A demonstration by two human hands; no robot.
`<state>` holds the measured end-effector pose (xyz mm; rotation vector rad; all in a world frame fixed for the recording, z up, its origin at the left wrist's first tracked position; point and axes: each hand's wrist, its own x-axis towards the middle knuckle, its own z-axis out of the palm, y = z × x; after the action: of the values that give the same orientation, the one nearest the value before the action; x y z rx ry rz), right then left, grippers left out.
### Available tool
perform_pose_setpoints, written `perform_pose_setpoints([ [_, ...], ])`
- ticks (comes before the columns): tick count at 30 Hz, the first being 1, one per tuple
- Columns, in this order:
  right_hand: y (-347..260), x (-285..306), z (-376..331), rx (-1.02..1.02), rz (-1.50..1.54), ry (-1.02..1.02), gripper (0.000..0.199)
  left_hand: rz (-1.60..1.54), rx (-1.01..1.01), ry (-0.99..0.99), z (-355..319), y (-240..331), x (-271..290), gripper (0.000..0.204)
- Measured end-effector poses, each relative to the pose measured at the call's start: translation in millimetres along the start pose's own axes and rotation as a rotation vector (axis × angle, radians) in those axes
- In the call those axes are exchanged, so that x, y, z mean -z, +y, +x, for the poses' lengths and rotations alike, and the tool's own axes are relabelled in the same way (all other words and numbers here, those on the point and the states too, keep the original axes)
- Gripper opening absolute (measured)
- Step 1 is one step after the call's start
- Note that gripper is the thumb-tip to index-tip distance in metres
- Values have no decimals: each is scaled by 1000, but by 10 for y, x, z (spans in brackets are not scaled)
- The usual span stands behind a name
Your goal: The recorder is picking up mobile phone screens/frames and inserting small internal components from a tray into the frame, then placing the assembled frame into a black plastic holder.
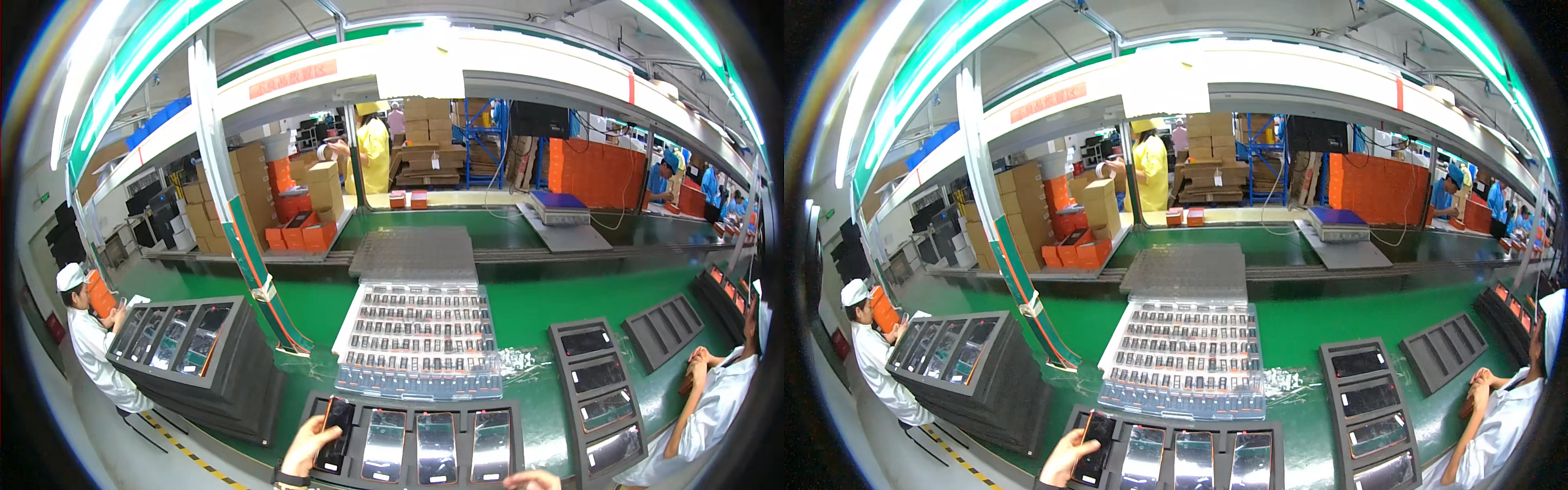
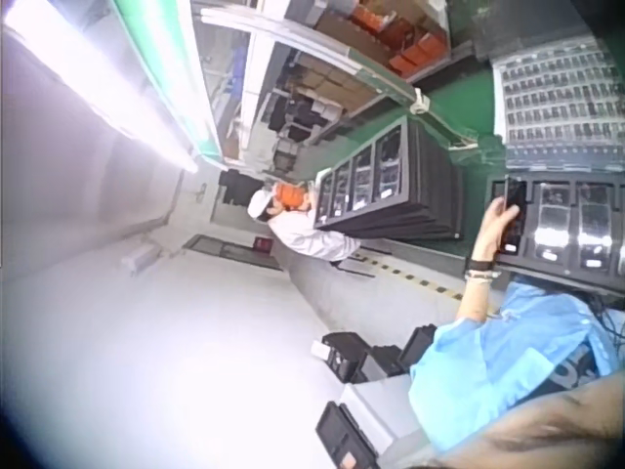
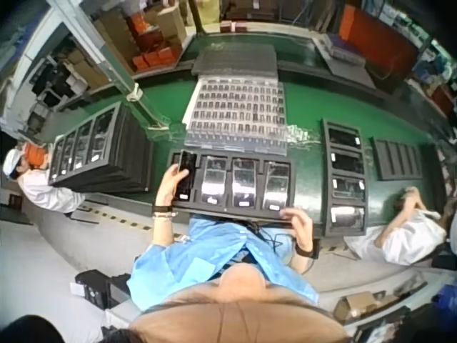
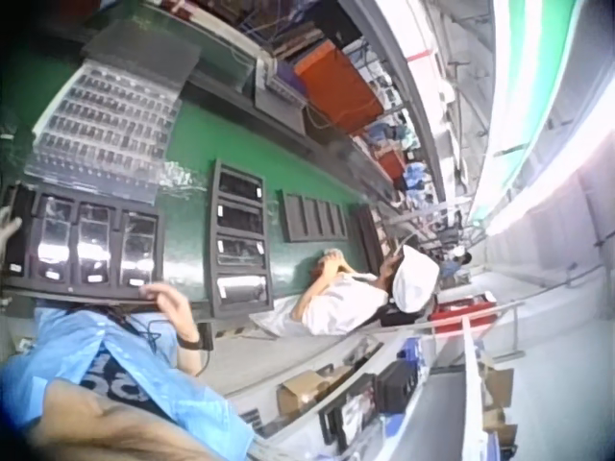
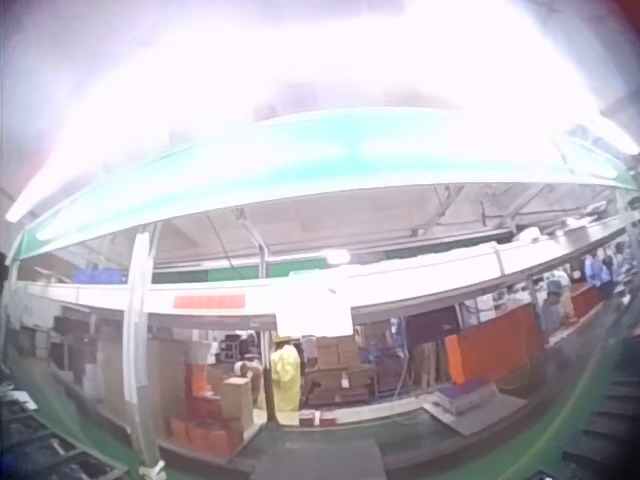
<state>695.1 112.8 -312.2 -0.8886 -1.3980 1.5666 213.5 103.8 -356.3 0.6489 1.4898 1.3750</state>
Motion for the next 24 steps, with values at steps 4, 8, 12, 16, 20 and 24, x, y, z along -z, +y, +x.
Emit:
perform_pose_setpoints([
  [4,319,-36,637,285,-490,485,29,478,-170,157,-130,45,-122,33],
  [8,797,113,910,144,-399,366,42,169,-276,61,-342,223,-162,33],
  [12,868,97,898,105,-256,360,42,-25,-298,-1,-293,68,-533,40],
  [16,875,-141,834,269,-446,417,41,611,-501,184,-248,-62,-842,50],
  [20,799,-336,910,247,-490,428,34,1001,-553,213,-166,-354,-606,50],
  [24,843,-343,922,223,-465,470,29,718,-491,163,-157,-298,-685,49],
])
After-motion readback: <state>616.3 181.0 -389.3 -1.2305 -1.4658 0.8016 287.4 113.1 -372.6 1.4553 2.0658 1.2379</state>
